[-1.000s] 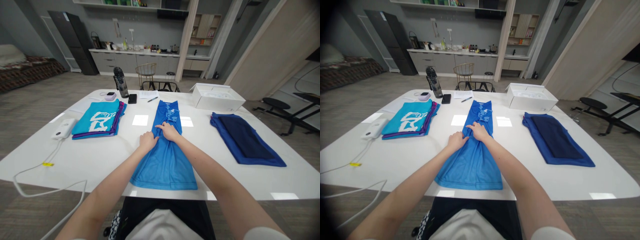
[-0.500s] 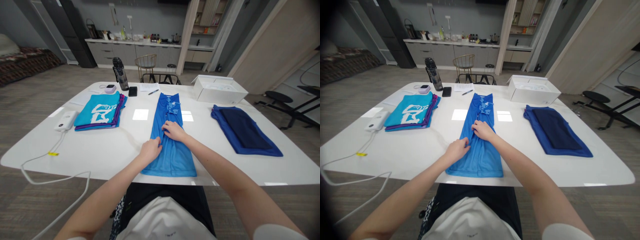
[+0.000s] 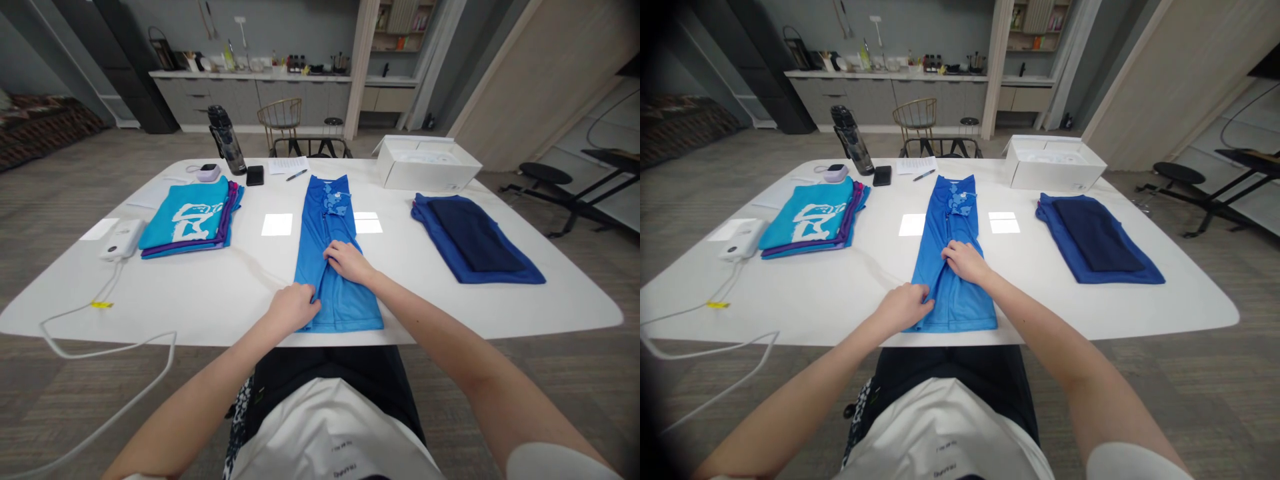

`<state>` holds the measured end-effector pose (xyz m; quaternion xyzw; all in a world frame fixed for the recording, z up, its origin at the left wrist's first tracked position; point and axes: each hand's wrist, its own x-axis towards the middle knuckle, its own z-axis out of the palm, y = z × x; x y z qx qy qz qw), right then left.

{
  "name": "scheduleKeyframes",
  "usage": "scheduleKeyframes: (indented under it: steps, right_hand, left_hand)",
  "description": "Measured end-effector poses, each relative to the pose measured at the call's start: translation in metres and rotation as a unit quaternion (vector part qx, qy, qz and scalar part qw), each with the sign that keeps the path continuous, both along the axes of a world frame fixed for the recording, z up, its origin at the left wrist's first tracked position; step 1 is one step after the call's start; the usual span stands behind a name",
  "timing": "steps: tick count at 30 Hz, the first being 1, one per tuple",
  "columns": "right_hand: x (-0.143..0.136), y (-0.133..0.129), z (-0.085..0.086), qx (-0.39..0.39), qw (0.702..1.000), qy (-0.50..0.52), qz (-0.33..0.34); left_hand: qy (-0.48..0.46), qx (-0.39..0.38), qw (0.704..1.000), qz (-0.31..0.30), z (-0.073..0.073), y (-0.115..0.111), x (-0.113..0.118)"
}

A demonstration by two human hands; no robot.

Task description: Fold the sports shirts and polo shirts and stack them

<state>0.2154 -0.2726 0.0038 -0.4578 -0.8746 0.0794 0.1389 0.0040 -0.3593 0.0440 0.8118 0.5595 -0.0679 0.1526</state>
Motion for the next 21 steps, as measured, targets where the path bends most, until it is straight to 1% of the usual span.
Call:
scheduleKeyframes:
  steps: [4,7,9,10,12,13,15,17,19,21]
  right_hand:
    - [0.005,-0.015,0.002,-0.007,1.0,0.004,0.02]
    - [0.014,-0.028,0.001,-0.019,0.999,0.013,0.023]
    - [0.021,-0.035,0.0,-0.036,0.999,0.03,0.023]
    - [0.024,-0.036,-0.001,-0.045,0.998,0.042,0.02]
    - [0.026,-0.035,-0.002,-0.054,0.996,0.065,-0.012]
    - [0.026,-0.031,-0.002,-0.051,0.995,0.073,-0.044]
    - [0.022,-0.021,0.0,-0.051,0.988,0.072,-0.131]
    - [0.015,-0.008,0.003,-0.075,0.975,0.047,-0.205]
    - [0.006,0.003,0.006,-0.109,0.964,0.014,-0.24]
    - [-0.001,0.009,0.007,-0.127,0.959,-0.013,-0.254]
  left_hand:
    - [-0.053,-0.032,0.998,-0.029,0.0,-0.003,0.009]
    - [-0.128,-0.062,0.985,-0.096,-0.001,-0.004,0.01]
    - [-0.157,-0.058,0.977,-0.13,-0.002,-0.007,0.01]
    - [-0.157,-0.048,0.977,-0.136,-0.003,-0.009,0.012]
    - [-0.128,-0.02,0.984,-0.12,-0.006,-0.016,0.017]
    - [-0.103,-0.007,0.989,-0.101,-0.009,-0.02,0.02]
    - [-0.051,0.015,0.997,-0.055,-0.014,-0.027,0.029]
    - [-0.017,0.024,0.999,-0.02,-0.018,-0.032,0.037]
    - [-0.006,0.022,1.0,-0.01,-0.019,-0.034,0.042]
    - [-0.009,0.015,1.0,-0.008,-0.019,-0.033,0.045]
